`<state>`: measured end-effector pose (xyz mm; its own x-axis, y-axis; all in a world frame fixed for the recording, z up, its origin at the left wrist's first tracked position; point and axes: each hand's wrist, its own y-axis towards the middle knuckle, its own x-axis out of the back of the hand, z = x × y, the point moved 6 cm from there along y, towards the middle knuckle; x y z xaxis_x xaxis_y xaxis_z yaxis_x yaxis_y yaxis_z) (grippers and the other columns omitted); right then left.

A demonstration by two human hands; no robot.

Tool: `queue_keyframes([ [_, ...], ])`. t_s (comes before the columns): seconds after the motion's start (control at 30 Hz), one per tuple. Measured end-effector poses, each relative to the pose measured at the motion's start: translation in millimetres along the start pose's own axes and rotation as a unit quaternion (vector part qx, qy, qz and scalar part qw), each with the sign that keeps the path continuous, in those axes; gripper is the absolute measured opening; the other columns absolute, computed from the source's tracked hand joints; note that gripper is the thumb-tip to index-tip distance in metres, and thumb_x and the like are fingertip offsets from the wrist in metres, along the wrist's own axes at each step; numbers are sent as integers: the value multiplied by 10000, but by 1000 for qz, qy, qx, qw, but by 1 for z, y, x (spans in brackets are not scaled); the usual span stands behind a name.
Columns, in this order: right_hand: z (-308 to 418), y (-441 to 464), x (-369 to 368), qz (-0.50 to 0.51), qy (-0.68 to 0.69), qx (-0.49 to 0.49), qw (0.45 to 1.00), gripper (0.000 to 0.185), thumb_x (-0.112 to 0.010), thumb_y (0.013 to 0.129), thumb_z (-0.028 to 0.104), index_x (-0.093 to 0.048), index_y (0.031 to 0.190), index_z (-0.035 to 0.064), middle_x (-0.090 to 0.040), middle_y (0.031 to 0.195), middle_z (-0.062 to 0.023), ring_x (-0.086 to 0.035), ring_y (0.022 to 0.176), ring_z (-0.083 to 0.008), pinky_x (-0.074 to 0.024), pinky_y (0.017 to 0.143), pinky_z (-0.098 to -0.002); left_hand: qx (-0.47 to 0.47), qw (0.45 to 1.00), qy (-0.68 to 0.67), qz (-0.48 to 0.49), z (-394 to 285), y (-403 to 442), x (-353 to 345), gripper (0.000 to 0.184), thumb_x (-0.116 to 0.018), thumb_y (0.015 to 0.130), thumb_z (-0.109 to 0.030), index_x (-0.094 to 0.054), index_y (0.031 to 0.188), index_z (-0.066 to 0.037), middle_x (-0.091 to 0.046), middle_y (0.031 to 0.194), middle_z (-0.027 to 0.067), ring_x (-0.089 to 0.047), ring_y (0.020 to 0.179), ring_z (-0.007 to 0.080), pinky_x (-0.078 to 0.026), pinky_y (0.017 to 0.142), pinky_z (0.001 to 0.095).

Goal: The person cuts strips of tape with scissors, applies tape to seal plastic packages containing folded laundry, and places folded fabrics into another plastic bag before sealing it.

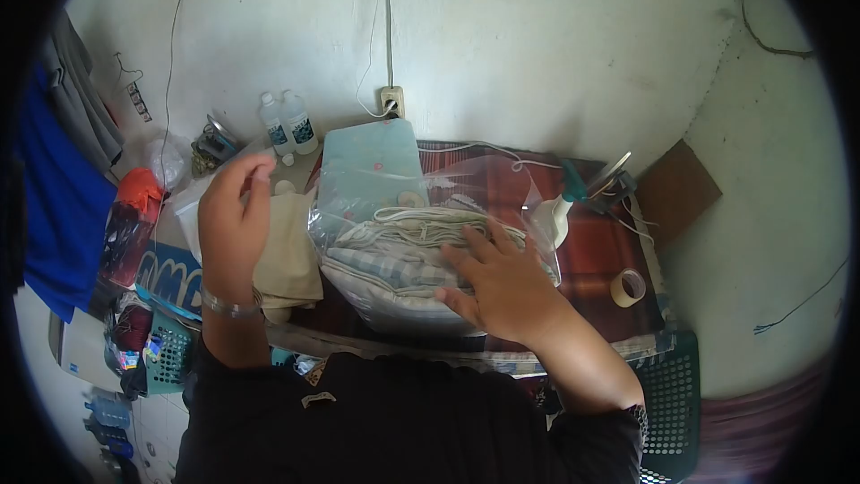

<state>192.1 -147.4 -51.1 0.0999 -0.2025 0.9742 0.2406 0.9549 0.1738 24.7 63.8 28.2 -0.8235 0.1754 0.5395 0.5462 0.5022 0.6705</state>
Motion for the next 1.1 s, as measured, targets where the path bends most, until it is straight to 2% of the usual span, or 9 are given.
queue_keyframes([
  [0.03,-2,1,-1,15,-2,-11,1000,601,-486,897,551,-489,1350,156,-374,1443,-183,-260,1376,-411,-257,1023,-681,-65,994,23,-90,-25,-7,10,133,-609,852,-138,-662,921,-37,-654,783,122,-632,689,260,-488,636,367],
  [0.1,-2,3,-2,34,-3,-26,999,610,-492,894,552,-487,1351,147,-368,1448,-185,-248,1382,-415,-257,1015,-691,-279,949,-33,146,-73,-40,-25,232,-631,854,-194,-647,1018,-31,-660,950,130,-645,844,259,-506,729,368],
  [0.17,-3,3,1,55,9,-46,997,615,-505,886,544,-506,1332,119,-353,1460,-185,-232,1387,-422,-264,1019,-681,-317,915,-7,250,-93,-73,-69,403,-664,835,-273,-599,1159,-42,-630,1123,121,-606,1054,282,-491,875,415],
  [0.3,-9,-1,3,42,21,-54,997,615,-564,864,506,-518,1321,98,-370,1452,-189,-234,1385,-433,-288,1054,-603,-302,909,99,271,-66,-80,-107,597,-667,816,-378,-500,1286,-51,-543,1278,125,-518,1203,292,-420,984,472],
  [0.47,2,-13,37,-141,-2,37,989,482,-662,828,335,-577,1196,35,-538,1264,-179,-463,1234,-385,-375,1035,-461,-249,900,97,346,-54,-73,-109,704,-636,820,-460,-427,1353,-50,-494,1341,132,-466,1255,324,-362,1037,504],
  [0.77,3,-28,28,-94,-15,-9,995,467,-635,841,362,-566,1151,20,-583,1141,-186,-567,1061,-352,-413,945,-445,-194,877,59,436,-11,-41,-125,664,-456,938,-496,-432,1355,22,-390,1449,176,-395,1327,302,-311,1077,467],
  [0.9,2,-24,27,-101,-16,-12,995,473,-621,849,377,-564,1156,22,-589,1129,-190,-565,1067,-352,-406,952,-444,-185,920,68,340,-29,-23,-109,484,-593,877,-283,-524,1247,22,-542,1293,173,-553,1138,321,-447,947,428],
  [0.93,1,-24,28,-96,-7,-21,995,466,-620,851,376,-573,1141,15,-593,1127,-191,-566,1066,-355,-411,949,-443,-318,921,120,188,-48,-25,-98,460,-656,806,-213,-549,1195,9,-605,1165,149,-602,1016,317,-488,870,407],
  [1.1,-4,-23,29,-78,28,-41,996,436,-612,861,358,-601,1104,-4,-603,1137,-204,-565,1071,-374,-422,937,-444,-292,924,17,245,-84,-71,-107,488,-694,770,-244,-555,1170,-1,-584,1150,135,-585,1042,294,-476,884,398],
])
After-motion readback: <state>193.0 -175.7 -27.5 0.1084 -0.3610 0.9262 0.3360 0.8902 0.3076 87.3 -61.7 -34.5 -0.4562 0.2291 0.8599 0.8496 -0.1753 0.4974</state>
